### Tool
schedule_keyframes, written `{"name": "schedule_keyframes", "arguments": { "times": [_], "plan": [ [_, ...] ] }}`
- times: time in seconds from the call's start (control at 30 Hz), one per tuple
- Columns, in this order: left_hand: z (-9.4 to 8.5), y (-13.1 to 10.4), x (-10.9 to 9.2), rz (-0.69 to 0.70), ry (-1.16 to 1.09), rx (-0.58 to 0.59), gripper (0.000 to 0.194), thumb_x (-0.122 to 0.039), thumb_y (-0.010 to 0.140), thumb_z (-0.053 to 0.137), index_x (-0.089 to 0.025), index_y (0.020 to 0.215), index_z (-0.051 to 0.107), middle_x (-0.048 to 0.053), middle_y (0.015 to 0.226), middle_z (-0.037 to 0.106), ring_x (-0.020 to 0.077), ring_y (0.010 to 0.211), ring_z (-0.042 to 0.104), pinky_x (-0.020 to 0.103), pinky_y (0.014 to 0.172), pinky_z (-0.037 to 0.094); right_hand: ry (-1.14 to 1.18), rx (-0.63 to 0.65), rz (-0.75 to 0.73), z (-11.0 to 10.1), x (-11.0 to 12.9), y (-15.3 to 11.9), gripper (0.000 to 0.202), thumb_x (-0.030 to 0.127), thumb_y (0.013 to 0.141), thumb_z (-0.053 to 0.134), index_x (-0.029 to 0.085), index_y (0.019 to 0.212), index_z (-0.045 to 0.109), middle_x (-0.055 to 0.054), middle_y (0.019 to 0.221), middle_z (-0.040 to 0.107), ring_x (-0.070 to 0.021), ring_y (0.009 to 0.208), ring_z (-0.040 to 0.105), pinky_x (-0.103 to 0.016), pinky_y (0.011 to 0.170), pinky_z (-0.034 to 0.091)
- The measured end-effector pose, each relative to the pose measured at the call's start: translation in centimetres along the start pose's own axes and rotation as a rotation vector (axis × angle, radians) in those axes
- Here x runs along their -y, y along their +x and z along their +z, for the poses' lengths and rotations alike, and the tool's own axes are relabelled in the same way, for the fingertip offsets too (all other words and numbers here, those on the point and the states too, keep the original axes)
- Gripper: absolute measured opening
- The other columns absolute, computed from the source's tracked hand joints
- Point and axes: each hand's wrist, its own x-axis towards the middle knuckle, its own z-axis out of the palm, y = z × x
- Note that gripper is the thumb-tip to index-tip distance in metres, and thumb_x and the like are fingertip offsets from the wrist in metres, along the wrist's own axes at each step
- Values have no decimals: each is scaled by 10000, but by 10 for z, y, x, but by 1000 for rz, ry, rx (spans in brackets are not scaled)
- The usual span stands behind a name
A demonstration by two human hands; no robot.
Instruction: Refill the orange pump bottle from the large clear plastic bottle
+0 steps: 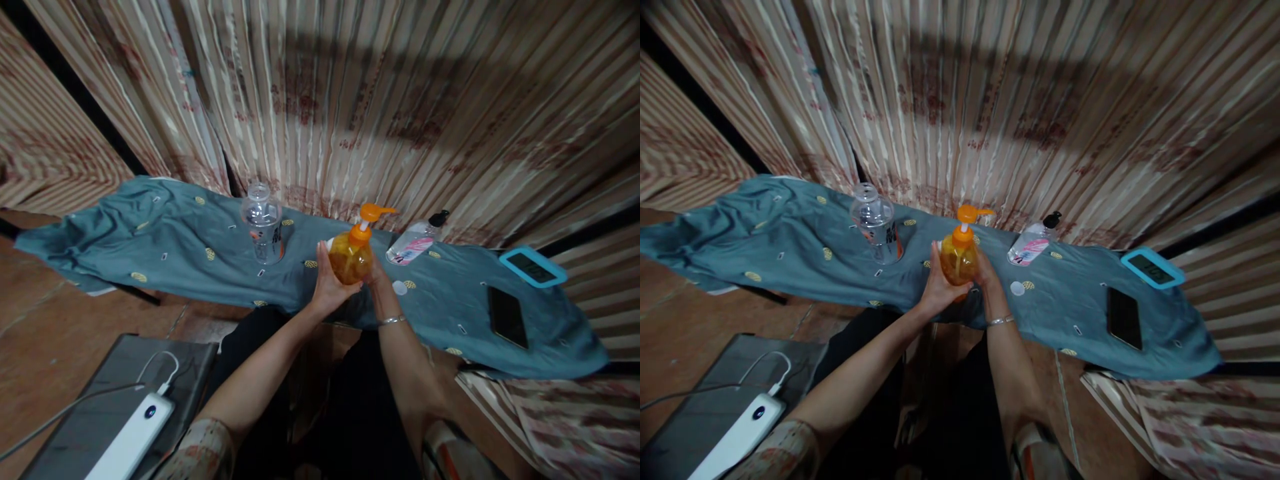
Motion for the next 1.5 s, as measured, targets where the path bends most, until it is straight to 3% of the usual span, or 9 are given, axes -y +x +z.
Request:
{"name": "schedule_keyframes", "arguments": {
  "times": [0.07,0.13,0.27,0.33,0.77,0.9,1.03,1.3,1.5],
  "plan": [
    [0,1,-2,24,30,-16,1347,-261,516,967,-235,1613,185,208,1757,80,408,1659,19,606,1341,161,7,-17,60,-3,-14,-8,384,475,1006,631,201,1276,627,-96,1280,629,-201,1078,645,-412,929,581],
    [-1,4,-4,52,40,-9,1260,-228,505,959,-252,1571,287,188,1743,156,412,1655,67,611,1332,193,14,-43,98,-6,-25,-15,381,473,1006,631,204,1276,628,-96,1287,627,-202,1087,644,-414,936,579],
    [-5,9,-7,53,-5,42,1112,-201,544,924,-246,1508,371,160,1555,495,379,1501,458,602,1275,335,31,-103,140,-8,-41,-22,394,467,1001,641,197,1288,621,-98,1293,623,-207,1098,643,-423,940,578],
    [-7,11,-8,48,-36,42,1071,-215,541,928,-240,1474,401,134,1454,583,350,1394,566,574,1231,404,50,-121,153,-6,-45,-24,396,468,1000,642,196,1288,622,-96,1298,622,-212,1104,642,-423,944,576],
    [-36,23,-25,80,-68,-27,960,-271,512,941,-241,1345,466,67,1287,665,316,1238,655,500,1116,511,99,-126,156,13,-78,-59,439,513,999,631,183,1289,618,-98,1272,631,-212,1086,649,-430,933,577],
    [-39,26,-24,96,-48,-52,951,-253,539,924,-232,1368,458,82,1324,644,320,1267,643,504,1136,501,-50,-171,146,4,-88,-71,421,501,998,637,177,1267,625,-90,1237,642,-201,1051,656,-411,906,585],
    [-42,28,-20,107,-30,-85,1018,-252,544,938,-231,1423,424,100,1385,613,327,1314,620,500,1160,488,-290,-296,32,-17,-82,-74,414,504,1001,632,169,1244,628,-80,1191,650,-191,1011,659,-397,882,587],
    [-44,33,-18,123,-50,-127,1006,-228,520,939,-217,1392,437,101,1363,630,316,1279,639,489,1141,502,-836,-360,-251,-30,-55,-67,445,465,986,663,203,1342,609,-112,1411,579,-259,1256,594,-518,1078,505],
    [-45,33,-21,89,-50,-161,1009,-223,507,935,-196,1383,436,120,1360,638,314,1279,645,469,1136,510,-1190,-610,-227,-89,-30,-69,490,449,981,671,201,1392,573,-121,1463,534,-287,1309,557,-547,1093,490]
  ]
}}
